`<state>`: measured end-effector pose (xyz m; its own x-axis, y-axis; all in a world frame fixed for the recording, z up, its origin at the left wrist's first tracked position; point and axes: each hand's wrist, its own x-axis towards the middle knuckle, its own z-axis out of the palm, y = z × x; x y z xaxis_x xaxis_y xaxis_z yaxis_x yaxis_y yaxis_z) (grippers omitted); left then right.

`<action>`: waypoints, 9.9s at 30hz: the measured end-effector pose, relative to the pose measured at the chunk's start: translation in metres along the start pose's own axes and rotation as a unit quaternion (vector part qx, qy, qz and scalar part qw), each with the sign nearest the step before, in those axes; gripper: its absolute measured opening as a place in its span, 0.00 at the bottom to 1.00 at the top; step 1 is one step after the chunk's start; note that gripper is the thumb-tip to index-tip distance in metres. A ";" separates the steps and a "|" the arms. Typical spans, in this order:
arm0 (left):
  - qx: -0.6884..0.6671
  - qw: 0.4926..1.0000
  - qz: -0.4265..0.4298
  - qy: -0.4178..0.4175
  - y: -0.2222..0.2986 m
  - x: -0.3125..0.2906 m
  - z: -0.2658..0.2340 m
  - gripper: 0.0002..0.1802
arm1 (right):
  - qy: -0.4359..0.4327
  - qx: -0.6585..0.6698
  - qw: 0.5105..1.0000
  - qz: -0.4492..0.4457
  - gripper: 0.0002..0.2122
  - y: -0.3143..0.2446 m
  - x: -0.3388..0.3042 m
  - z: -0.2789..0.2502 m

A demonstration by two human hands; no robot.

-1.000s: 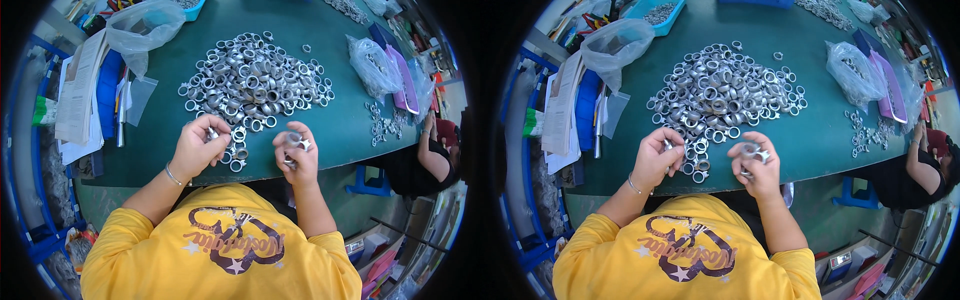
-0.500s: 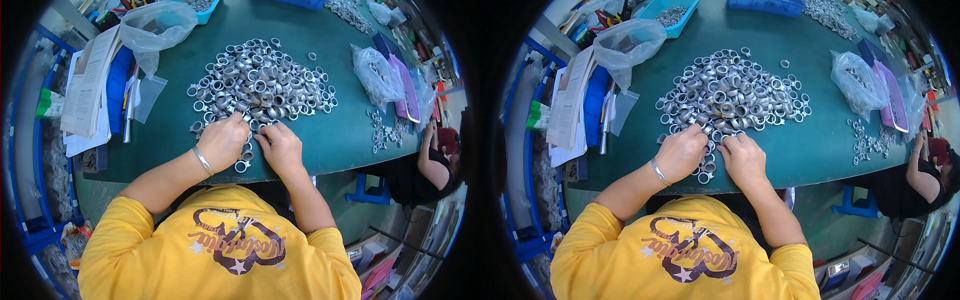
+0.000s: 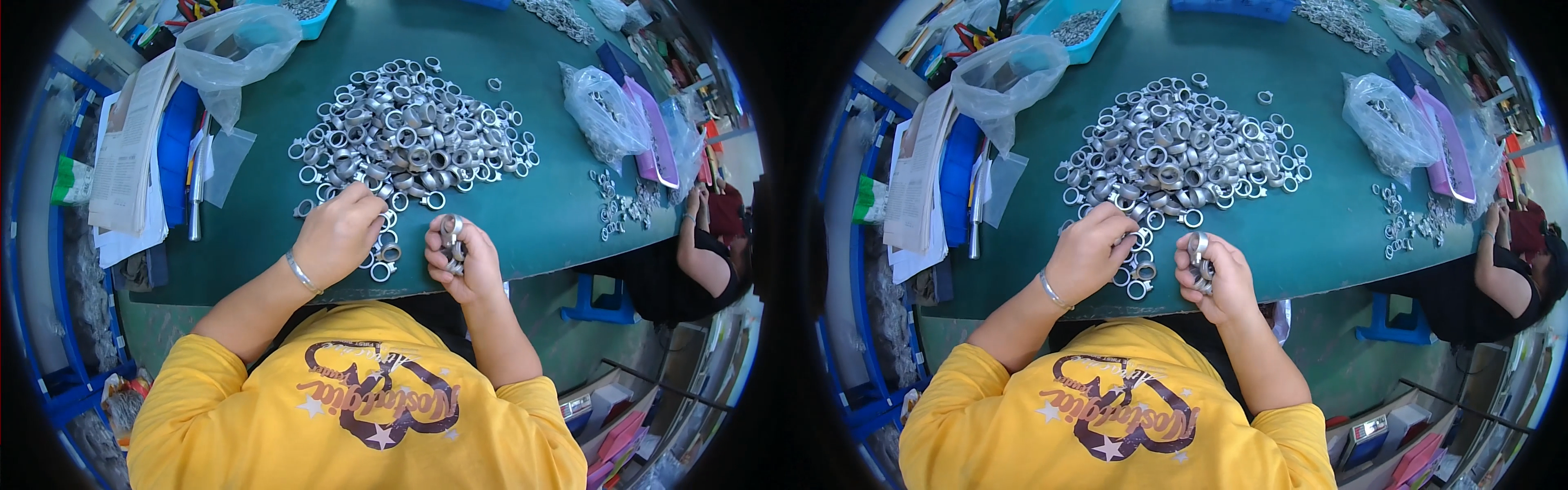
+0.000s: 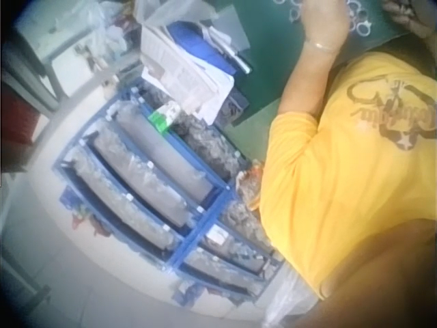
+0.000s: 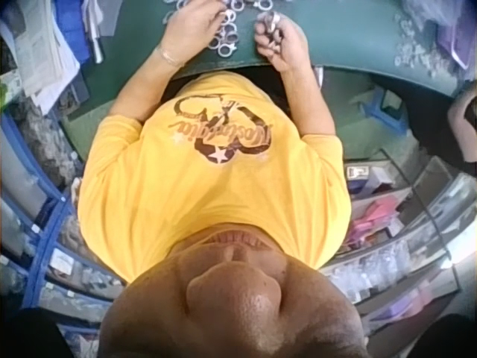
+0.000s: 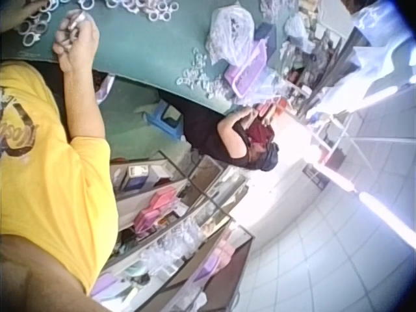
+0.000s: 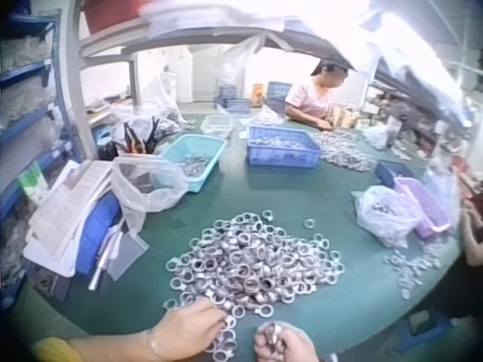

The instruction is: The person sorts through a pile of silver-colored metal rings on a green work table, picking up individual rings by hand and moving them into different piles or nearby plastic bins.

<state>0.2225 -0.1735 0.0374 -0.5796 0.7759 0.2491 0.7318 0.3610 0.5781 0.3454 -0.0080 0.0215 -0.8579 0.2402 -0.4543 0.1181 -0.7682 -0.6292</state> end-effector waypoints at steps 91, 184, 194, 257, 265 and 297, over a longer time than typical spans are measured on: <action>-0.314 0.949 0.015 0.010 0.015 -0.018 0.019 0.10 | -0.037 -0.464 0.763 -0.449 0.09 0.019 -0.005 0.009; -0.678 0.728 -0.090 -0.042 0.012 -0.016 0.028 0.12 | -0.071 -0.082 0.959 -0.262 0.06 0.016 -0.018 -0.006; -0.803 0.557 -0.201 -0.074 -0.010 -0.015 0.008 0.15 | -0.118 -0.016 0.987 -0.106 0.10 -0.007 -0.001 -0.007; -0.665 0.682 -0.265 -0.147 0.015 -0.018 0.016 0.16 | -0.026 -0.100 0.995 -0.016 0.10 -0.020 -0.007 -0.029; -0.622 0.747 -0.222 -0.073 0.016 -0.014 0.021 0.08 | 0.174 -0.066 0.919 -0.347 0.09 -0.203 0.042 -0.083; -0.447 0.890 -0.091 0.017 0.024 -0.020 0.010 0.07 | -0.070 -0.164 0.977 -0.120 0.07 0.024 -0.005 -0.002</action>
<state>0.2555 -0.1751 0.0388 -0.6805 0.7254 0.1035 0.0572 -0.0882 0.9945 0.3535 -0.0266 0.0070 -0.9376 0.2895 -0.1924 0.0390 -0.4625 -0.8858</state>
